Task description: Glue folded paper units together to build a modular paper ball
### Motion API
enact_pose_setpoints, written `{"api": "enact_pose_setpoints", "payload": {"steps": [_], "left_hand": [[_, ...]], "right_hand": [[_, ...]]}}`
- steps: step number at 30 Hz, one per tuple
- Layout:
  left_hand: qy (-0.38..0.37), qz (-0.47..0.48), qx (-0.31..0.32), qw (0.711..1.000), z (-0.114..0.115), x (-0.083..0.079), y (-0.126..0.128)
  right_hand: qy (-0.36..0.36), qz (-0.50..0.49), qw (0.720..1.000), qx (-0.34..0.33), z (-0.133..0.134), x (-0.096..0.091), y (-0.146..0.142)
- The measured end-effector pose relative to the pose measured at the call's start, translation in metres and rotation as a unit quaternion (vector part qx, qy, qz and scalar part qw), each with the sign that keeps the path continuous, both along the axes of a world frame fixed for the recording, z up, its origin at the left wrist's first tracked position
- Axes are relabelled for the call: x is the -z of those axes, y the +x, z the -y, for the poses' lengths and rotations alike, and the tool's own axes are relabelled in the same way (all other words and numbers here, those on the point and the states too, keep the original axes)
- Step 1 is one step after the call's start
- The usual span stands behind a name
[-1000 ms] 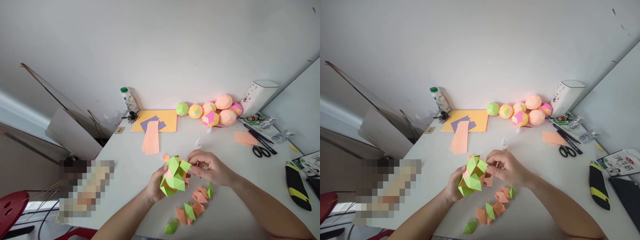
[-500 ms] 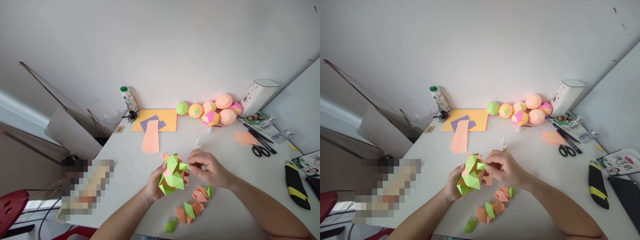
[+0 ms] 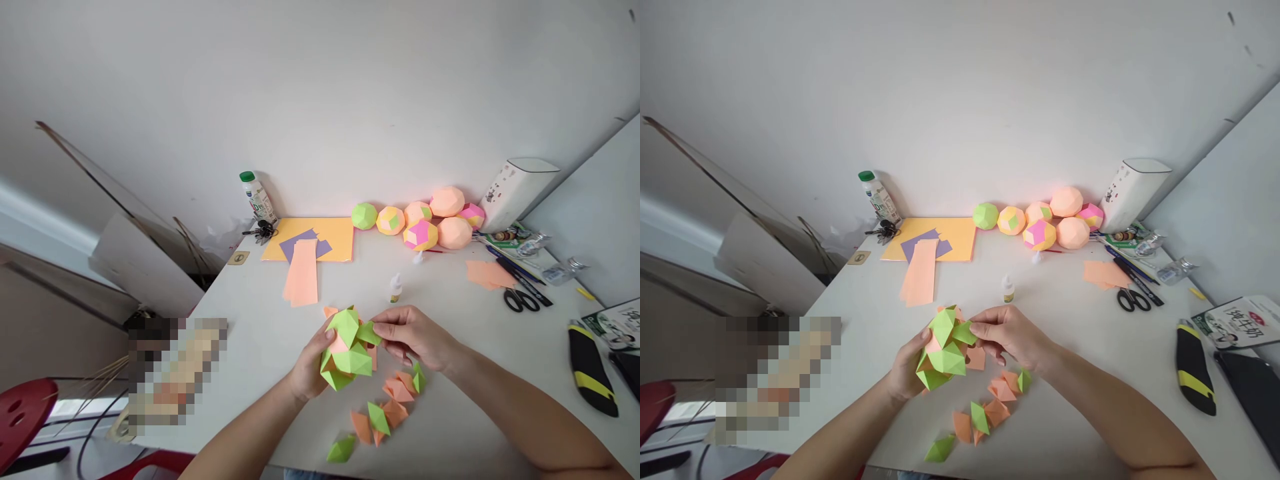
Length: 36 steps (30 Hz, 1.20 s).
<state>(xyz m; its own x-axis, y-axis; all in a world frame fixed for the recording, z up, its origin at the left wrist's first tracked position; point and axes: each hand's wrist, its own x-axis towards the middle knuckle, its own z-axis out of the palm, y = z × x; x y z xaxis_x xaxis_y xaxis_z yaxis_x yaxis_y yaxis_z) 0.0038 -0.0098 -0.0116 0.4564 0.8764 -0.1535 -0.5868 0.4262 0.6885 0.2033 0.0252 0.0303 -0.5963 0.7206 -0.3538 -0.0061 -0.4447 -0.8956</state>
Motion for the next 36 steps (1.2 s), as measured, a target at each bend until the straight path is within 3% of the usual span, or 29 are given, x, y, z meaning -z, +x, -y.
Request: {"api": "enact_pose_setpoints", "payload": {"steps": [25, 29, 36], "left_hand": [[-0.045, 0.002, -0.019, 0.999, 0.001, -0.005, 0.001], [-0.028, -0.011, -0.010, 0.999, 0.000, -0.006, 0.001], [0.015, 0.001, 0.002, 1.000, -0.001, -0.010, 0.003]], "right_hand": [[-0.030, -0.011, 0.999, -0.001, 0.004, -0.001, -0.007], [0.009, -0.007, 1.000, 0.013, 0.006, -0.003, -0.006], [0.055, -0.010, 0.998, -0.022, 0.010, -0.010, -0.005]]}}
